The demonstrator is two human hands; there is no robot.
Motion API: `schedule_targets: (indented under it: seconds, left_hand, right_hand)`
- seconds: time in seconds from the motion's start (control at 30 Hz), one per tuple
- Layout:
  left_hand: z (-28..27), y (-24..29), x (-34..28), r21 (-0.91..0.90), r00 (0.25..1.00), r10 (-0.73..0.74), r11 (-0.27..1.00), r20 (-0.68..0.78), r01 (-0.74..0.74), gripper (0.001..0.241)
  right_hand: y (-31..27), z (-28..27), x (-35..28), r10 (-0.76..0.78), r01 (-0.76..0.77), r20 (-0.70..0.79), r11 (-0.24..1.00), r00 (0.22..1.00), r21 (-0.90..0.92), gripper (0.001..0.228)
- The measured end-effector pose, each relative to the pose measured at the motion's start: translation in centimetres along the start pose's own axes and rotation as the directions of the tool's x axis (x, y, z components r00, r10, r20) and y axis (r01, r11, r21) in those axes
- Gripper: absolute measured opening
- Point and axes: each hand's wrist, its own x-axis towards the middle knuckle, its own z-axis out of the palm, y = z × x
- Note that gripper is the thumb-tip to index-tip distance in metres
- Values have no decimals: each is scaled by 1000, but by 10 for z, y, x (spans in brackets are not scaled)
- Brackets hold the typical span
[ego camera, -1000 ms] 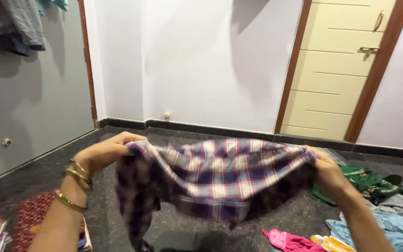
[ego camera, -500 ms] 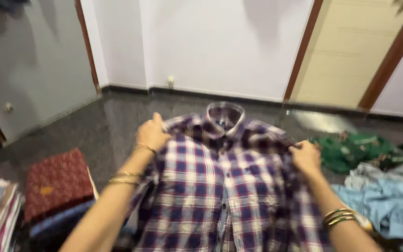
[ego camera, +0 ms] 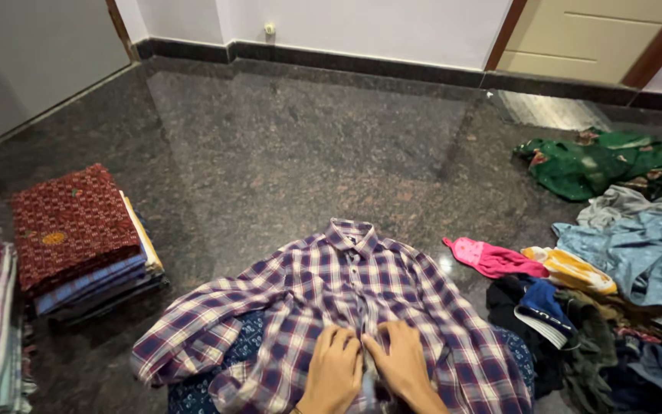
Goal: The person folds a tie-dye t-shirt and places it on a pile, then picks up a plaid shirt, buttons it, and folds it. The person is sitting on the floor surrounded by piles of clothes.
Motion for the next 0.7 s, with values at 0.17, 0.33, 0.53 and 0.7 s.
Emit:
schedule_targets:
  seconds: [0.17, 0.33, 0.53, 0.7]
  left_hand:
    - [-19, 29, 3, 92, 881, -271, 963, 388, 255, 46]
    - [-16, 28, -1, 212, 872, -254, 961, 418, 178, 50]
    - [-45, 11, 50, -126, 951, -292, 944, 105, 304, 36]
    - [-103, 19, 103, -193, 944, -222, 943, 243, 272, 30]
  right_hand:
    - [-35, -26, -17, 279, -222, 222, 942, 934, -251, 59]
    - [-1, -21, -19, 145, -144, 26, 989, 989, -35, 33]
    - [49, -10, 10, 318, -267, -29, 839, 948, 473, 26]
    - [51, -59, 51, 137, -150, 83, 614, 987, 775, 30]
